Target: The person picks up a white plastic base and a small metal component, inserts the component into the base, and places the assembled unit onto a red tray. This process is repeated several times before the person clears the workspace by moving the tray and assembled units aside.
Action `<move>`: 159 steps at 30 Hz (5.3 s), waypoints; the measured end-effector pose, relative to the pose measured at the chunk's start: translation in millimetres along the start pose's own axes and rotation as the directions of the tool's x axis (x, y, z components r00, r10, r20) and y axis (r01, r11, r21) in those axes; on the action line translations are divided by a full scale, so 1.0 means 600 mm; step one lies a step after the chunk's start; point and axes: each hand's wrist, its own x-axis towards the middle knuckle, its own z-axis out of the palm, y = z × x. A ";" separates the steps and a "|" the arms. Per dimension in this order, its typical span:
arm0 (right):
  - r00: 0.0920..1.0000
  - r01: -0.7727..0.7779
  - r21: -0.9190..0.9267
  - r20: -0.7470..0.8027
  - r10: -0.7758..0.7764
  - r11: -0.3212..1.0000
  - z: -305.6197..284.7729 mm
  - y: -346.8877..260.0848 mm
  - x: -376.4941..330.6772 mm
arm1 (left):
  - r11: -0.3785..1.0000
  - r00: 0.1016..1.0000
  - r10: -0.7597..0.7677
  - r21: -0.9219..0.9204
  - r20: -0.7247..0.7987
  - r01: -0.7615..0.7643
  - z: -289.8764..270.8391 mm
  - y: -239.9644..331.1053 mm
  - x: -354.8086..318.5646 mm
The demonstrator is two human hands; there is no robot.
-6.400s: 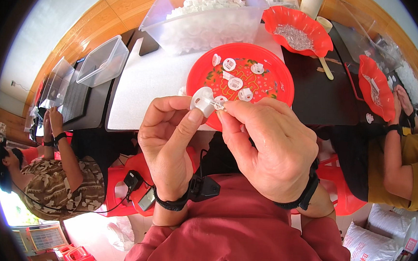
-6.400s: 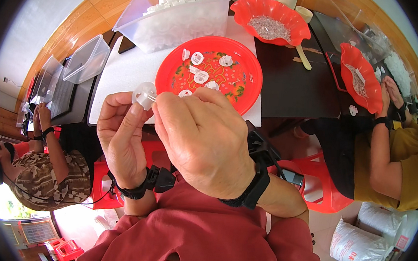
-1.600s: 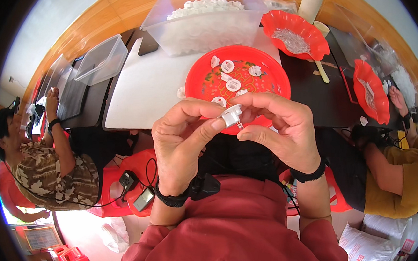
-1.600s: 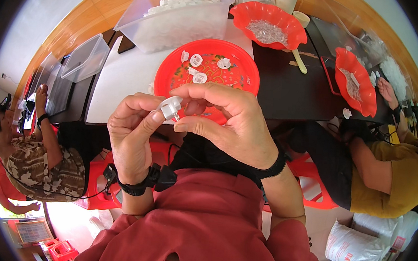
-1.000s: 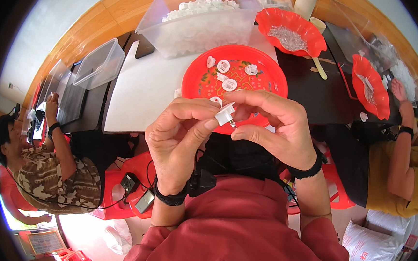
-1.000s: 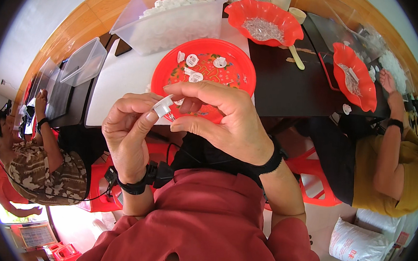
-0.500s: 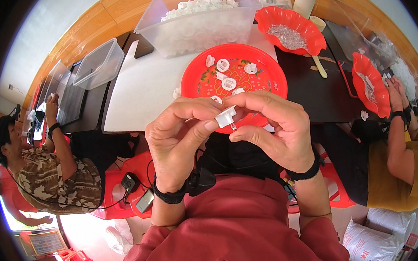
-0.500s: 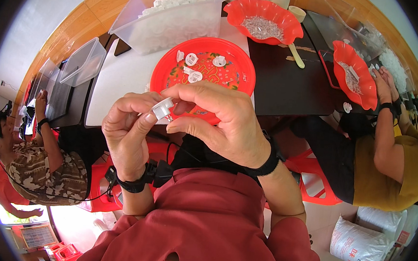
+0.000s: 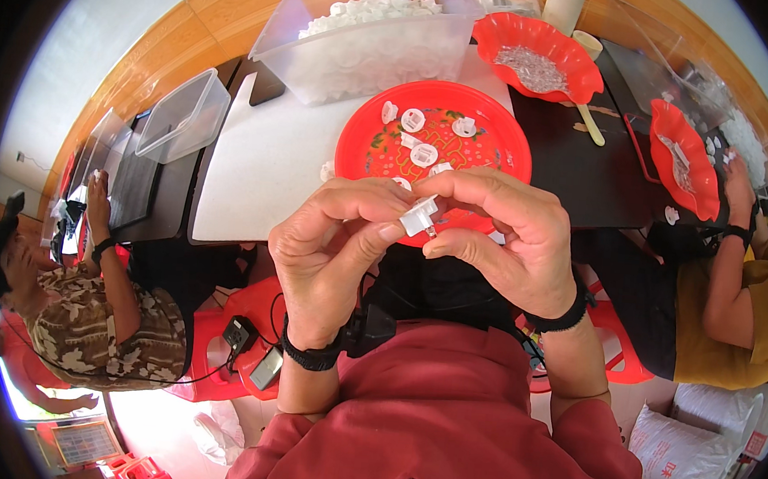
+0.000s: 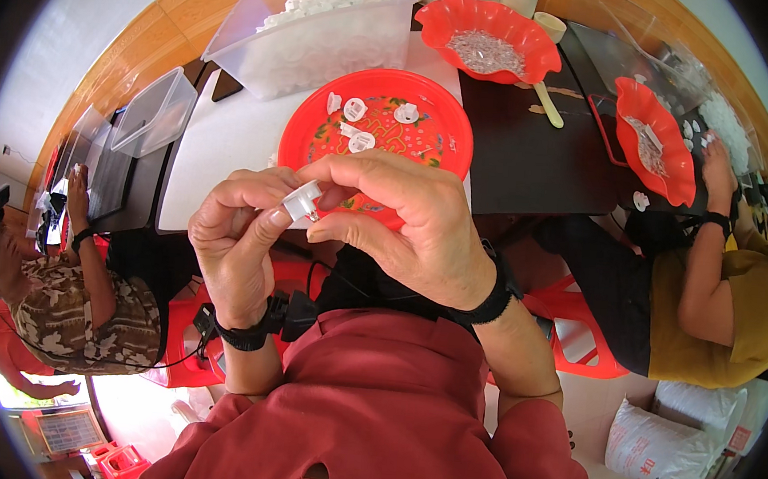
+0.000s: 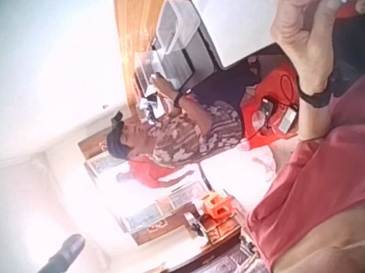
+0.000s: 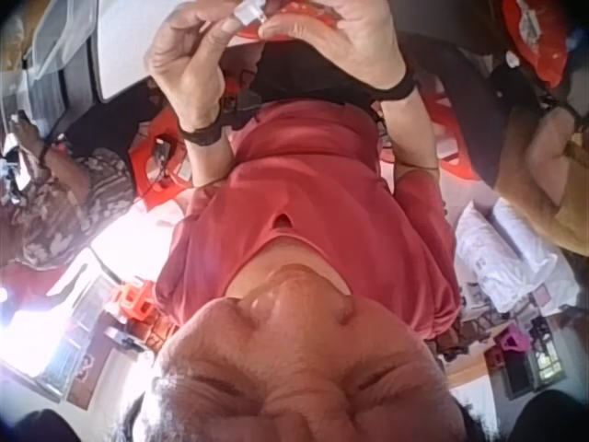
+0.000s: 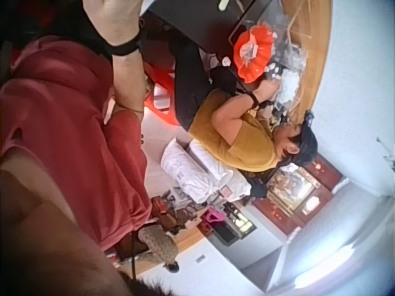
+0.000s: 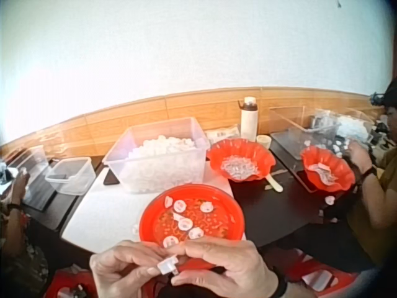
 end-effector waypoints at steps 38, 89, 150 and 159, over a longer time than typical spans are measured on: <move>0.875 -0.475 0.315 0.073 0.478 0.821 -0.036 0.037 0.012 | 0.947 0.958 -0.287 -0.143 0.019 0.287 -0.004 -0.017 0.042; 0.842 -0.525 -0.330 -0.065 0.536 0.784 -0.176 0.047 0.162 | 0.662 0.737 -0.383 0.391 -0.557 0.639 -0.237 -0.092 0.014; 0.811 -0.441 -0.600 0.053 0.583 0.667 -0.089 0.102 0.106 | 0.194 0.918 0.045 0.905 -0.394 0.379 -0.205 -0.112 -0.009; 0.740 -0.319 -0.774 0.158 0.654 0.547 -0.021 0.116 0.086 | 0.457 0.898 0.078 0.816 -0.433 0.354 -0.138 -0.073 0.004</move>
